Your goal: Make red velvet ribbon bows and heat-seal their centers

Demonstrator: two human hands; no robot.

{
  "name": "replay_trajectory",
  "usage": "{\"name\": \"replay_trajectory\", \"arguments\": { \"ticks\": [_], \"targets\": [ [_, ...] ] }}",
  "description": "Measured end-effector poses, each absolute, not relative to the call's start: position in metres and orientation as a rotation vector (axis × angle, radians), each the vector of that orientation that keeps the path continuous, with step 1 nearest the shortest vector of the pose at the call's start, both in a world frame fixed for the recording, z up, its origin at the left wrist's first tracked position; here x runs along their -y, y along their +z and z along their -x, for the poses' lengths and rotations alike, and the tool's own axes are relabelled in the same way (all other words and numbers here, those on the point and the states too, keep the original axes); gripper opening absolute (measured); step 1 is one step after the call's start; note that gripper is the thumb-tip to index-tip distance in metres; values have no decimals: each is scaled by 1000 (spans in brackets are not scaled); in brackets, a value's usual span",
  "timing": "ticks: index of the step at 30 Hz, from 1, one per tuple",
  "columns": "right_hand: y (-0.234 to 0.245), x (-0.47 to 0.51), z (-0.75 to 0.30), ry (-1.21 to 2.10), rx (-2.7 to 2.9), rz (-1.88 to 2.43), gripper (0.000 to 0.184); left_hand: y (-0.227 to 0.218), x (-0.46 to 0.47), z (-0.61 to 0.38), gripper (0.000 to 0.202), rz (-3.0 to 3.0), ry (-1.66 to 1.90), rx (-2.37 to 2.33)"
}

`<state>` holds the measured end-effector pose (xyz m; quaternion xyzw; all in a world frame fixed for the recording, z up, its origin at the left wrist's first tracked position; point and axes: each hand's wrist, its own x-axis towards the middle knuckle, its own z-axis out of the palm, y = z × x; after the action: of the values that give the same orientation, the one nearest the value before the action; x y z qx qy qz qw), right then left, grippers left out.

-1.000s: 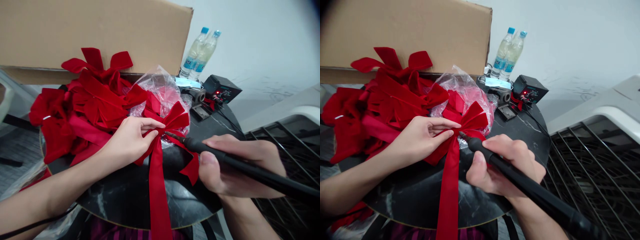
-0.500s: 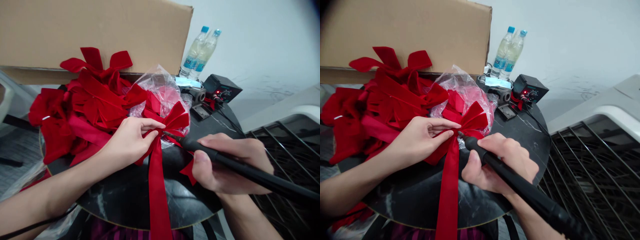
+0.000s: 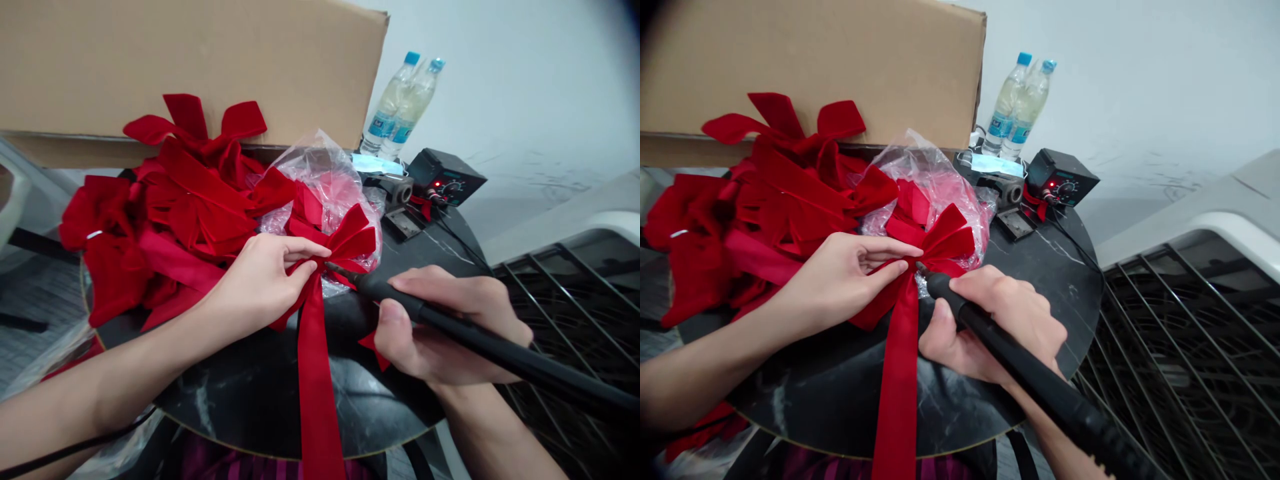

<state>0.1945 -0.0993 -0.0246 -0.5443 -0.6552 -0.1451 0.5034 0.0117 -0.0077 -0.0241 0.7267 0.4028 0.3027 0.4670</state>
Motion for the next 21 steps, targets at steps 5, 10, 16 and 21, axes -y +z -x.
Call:
{"name": "replay_trajectory", "arguments": {
  "ticks": [5, 10, 16, 21],
  "targets": [
    [-23, 96, -193, -353, 1599, 1316, 9, -25, 7, -12, 27, -1797, 747, -988],
    [-21, 98, -197, -414, 1576, 1295, 8, -25, 7, -11, 27, -1812, 750, -978],
    [-18, 106, -199, -209, 1580, 1244, 7, -25, 7, -12, 26, -1796, 750, -992],
    [-23, 99, -180, -350, 1501, 1077, 11, -26, 7, -12, 28, -1806, 752, -987]
  ]
}}
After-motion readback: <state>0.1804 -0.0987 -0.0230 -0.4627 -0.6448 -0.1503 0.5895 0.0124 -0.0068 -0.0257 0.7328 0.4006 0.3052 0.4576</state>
